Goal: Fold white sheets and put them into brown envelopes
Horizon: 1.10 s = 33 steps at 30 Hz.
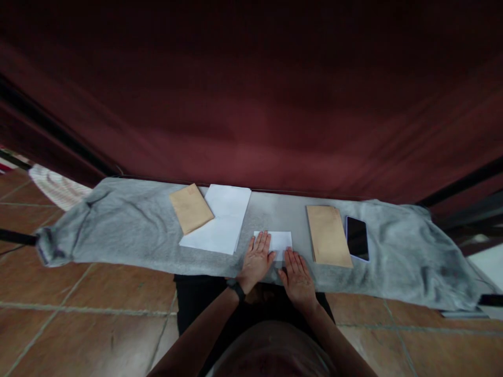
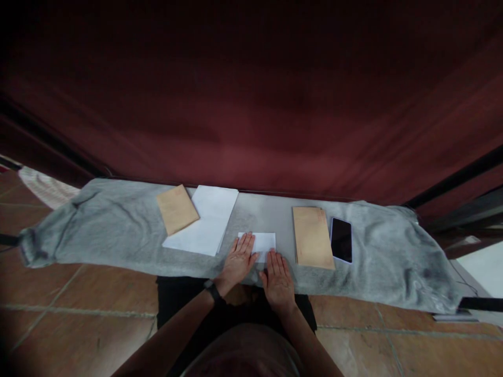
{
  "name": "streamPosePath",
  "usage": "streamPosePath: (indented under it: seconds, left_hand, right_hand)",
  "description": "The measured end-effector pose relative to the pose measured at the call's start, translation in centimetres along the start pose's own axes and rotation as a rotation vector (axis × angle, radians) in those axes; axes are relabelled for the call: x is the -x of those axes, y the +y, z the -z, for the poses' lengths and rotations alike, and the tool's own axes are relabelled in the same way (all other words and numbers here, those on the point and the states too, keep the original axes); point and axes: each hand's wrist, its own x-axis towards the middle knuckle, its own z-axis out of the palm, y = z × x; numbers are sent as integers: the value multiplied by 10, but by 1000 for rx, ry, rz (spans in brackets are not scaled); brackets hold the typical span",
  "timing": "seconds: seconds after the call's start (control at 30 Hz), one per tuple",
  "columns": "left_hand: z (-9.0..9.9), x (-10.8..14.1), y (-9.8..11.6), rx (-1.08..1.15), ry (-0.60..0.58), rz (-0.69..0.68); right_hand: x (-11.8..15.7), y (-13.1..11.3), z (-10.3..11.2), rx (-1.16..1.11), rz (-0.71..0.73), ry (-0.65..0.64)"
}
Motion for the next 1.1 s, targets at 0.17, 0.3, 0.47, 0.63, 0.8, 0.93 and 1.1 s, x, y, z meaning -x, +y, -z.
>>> streamPosePath:
  seconds: [0.17,0.3,0.47,0.63,0.8,0.93,1.1]
  left_hand:
    - [6,13,-9,47,5,-81]
    - [12,23,-16,108,-10,-123]
    - [12,23,-22,158,-4,-120]
    - [10,25,-24,165,10,-105]
    - [9,26,-19,122,12,-96]
    - [6,19,-8,65,9,-37]
    - [2,6,-1,16,5,-27]
  right_hand:
    - [-33,26,2,-148,0,-21]
    - [-86,41,-4,-136,-77,-38]
    - [-120,37,-16,-19,-68,-116]
    - [-115,37,-18,0,-73,-124]
    - [-107,39,-14,1,-64,-100]
    - [-101,24,-17,-38,-45,-79]
    - [-90,-5,-26,-116,84,-120]
